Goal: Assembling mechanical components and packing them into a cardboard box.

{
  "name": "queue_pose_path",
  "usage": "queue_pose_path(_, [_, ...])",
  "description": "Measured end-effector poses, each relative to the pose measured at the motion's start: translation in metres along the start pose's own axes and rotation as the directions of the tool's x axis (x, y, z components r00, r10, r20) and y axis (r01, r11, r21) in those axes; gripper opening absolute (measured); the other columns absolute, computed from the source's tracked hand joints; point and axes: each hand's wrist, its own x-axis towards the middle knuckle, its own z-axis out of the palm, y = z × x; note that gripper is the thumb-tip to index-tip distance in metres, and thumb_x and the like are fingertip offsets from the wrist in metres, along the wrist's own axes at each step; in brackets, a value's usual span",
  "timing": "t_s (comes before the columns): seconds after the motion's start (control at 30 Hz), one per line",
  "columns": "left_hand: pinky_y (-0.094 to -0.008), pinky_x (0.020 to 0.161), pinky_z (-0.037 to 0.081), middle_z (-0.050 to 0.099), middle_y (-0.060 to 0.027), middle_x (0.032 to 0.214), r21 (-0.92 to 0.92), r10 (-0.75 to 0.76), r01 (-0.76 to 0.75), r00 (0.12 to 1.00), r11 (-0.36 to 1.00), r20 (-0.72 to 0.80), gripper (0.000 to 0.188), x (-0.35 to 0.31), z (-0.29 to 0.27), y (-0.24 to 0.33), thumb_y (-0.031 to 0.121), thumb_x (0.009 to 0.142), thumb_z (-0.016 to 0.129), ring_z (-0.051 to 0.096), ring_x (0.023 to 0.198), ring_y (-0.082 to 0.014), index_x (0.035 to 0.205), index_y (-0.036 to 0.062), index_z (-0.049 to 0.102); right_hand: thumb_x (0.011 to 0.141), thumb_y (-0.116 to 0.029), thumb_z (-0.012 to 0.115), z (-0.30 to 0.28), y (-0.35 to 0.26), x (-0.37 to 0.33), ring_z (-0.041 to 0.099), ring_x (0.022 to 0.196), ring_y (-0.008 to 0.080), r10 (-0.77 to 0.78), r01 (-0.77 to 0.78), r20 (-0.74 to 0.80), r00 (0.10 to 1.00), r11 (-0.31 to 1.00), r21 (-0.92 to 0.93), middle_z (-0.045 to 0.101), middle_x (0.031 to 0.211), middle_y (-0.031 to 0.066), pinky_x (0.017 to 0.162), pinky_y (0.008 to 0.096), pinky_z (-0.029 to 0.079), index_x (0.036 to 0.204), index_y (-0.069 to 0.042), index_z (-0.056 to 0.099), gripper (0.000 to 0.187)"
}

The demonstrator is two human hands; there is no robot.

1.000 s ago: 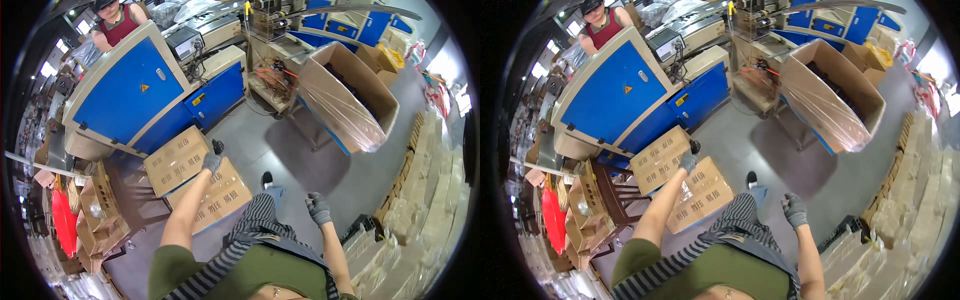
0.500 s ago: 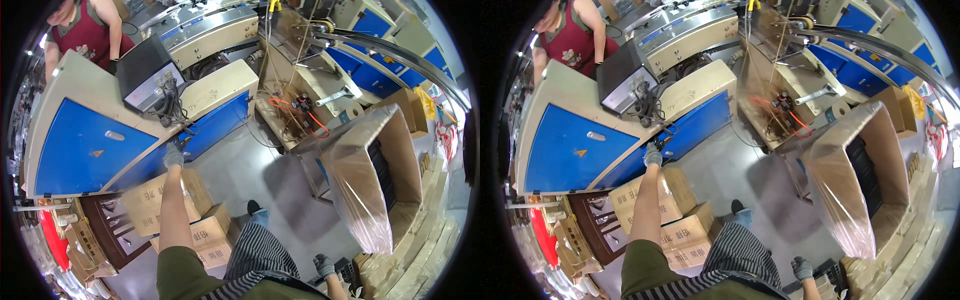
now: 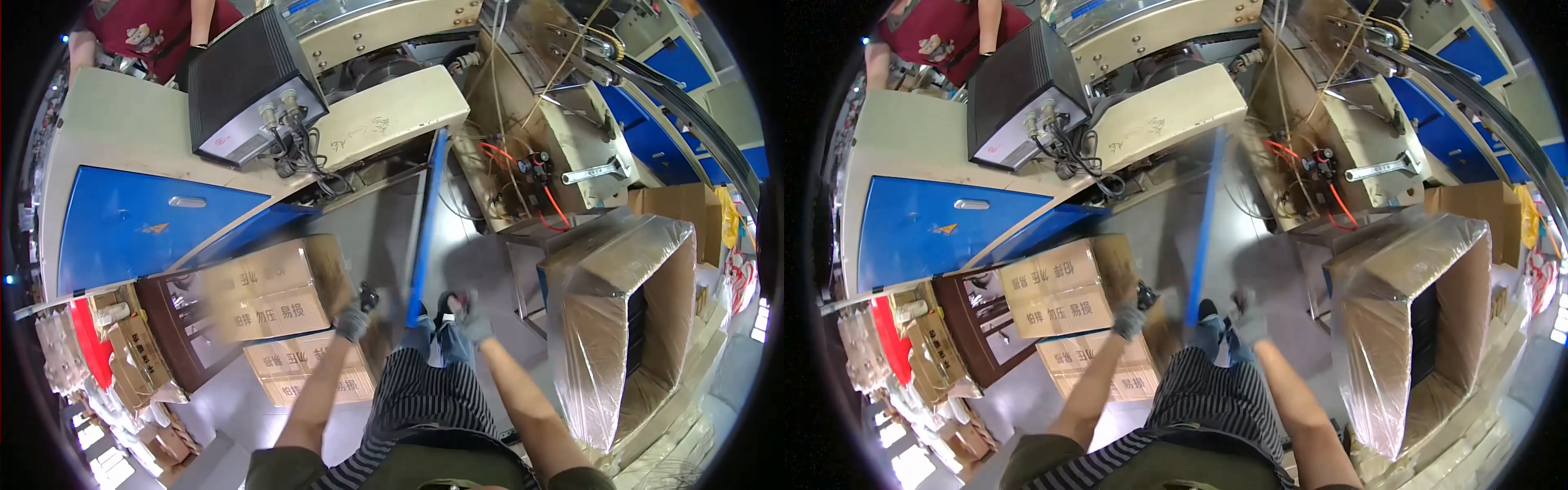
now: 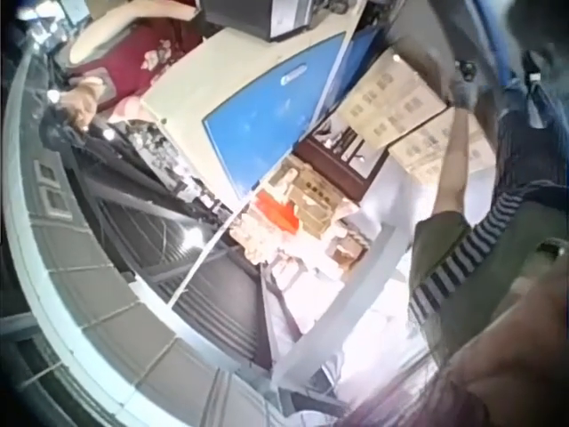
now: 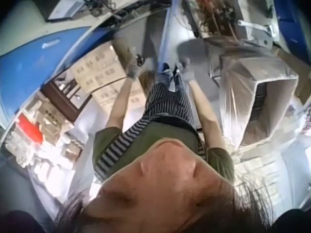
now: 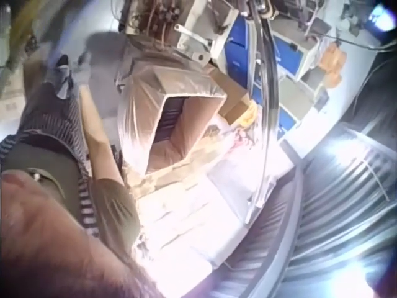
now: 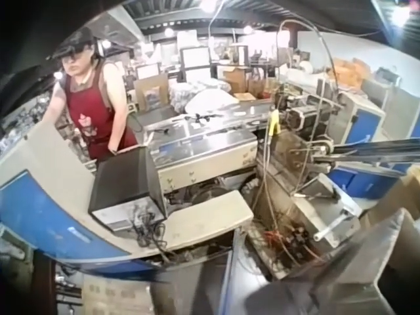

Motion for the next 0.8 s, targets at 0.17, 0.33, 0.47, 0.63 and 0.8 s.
queue_pose_path(0.17, [-0.0426, 0.078, 0.046, 0.060, -0.0210, 0.098, -0.239, -0.207, 0.325, 0.887, 0.915, 0.414, 0.035, -0.058, 0.011, 0.104, 0.036, 0.077, 0.059, 0.059, 0.092, -0.0342, 0.101, 0.0104, 0.062, 0.075, -0.047, 0.059, -0.026, -0.008, 0.084, 0.053, 0.096, 0.0397, -0.101, -0.190, -0.442, 0.891, 0.802, -0.566, 0.056, 0.101, 0.0219, 0.086, 0.0436, 0.041, 0.119, -0.001, 0.043, 0.066])
queue_pose_path(0.33, [-0.0418, 0.077, 0.046, 0.062, -0.0202, 0.090, -0.227, -0.165, 0.228, 0.950, 0.947, 0.266, 0.033, -0.093, 0.046, 0.109, 0.031, 0.074, 0.065, 0.059, 0.090, -0.0342, 0.099, 0.0097, 0.063, 0.076, -0.040, 0.058, -0.087, 0.040, 0.132, 0.055, 0.090, 0.0354, -0.458, -0.227, -0.531, 0.713, 0.566, -0.793, 0.057, 0.097, 0.0182, 0.081, 0.0431, 0.043, 0.111, -0.007, 0.050, 0.049])
queue_pose_path(0.47, [-0.0424, 0.075, 0.046, 0.063, -0.0206, 0.086, -0.443, -0.221, 0.309, 0.945, 0.841, 0.241, 0.036, -0.079, 0.070, 0.094, 0.033, 0.072, 0.067, 0.060, 0.088, -0.0348, 0.097, 0.0080, 0.063, 0.079, -0.035, 0.055, -0.099, 0.062, 0.156, 0.054, 0.092, 0.0346, -0.310, -0.126, -0.374, 0.874, 0.598, -0.791, 0.057, 0.099, 0.0161, 0.081, 0.0446, 0.042, 0.114, -0.008, 0.047, 0.044])
queue_pose_path(0.63, [-0.0419, 0.072, 0.047, 0.063, -0.0201, 0.085, -0.448, -0.297, 0.393, 0.916, 0.803, 0.271, 0.030, -0.041, 0.073, 0.078, 0.027, 0.073, 0.067, 0.060, 0.082, -0.0362, 0.094, 0.0062, 0.062, 0.077, -0.024, 0.057, -0.092, 0.049, 0.142, 0.049, 0.101, 0.0331, -0.300, -0.157, -0.379, 0.876, 0.566, -0.810, 0.054, 0.107, 0.0144, 0.089, 0.0434, 0.036, 0.119, -0.007, 0.044, 0.047])
queue_pose_path(0.8, [-0.0380, 0.065, 0.047, 0.064, -0.0153, 0.078, -0.670, -0.359, 0.322, 0.929, 0.669, 0.088, 0.019, 0.008, 0.074, 0.036, 0.016, 0.074, 0.066, 0.063, 0.071, -0.0295, 0.088, 0.0036, 0.062, 0.074, -0.018, 0.055, -0.047, -0.005, 0.132, 0.038, 0.118, 0.0360, -0.774, 0.236, -0.138, 0.618, 0.350, -0.907, 0.042, 0.126, 0.0160, 0.098, 0.0491, 0.027, 0.126, -0.005, 0.040, 0.056])
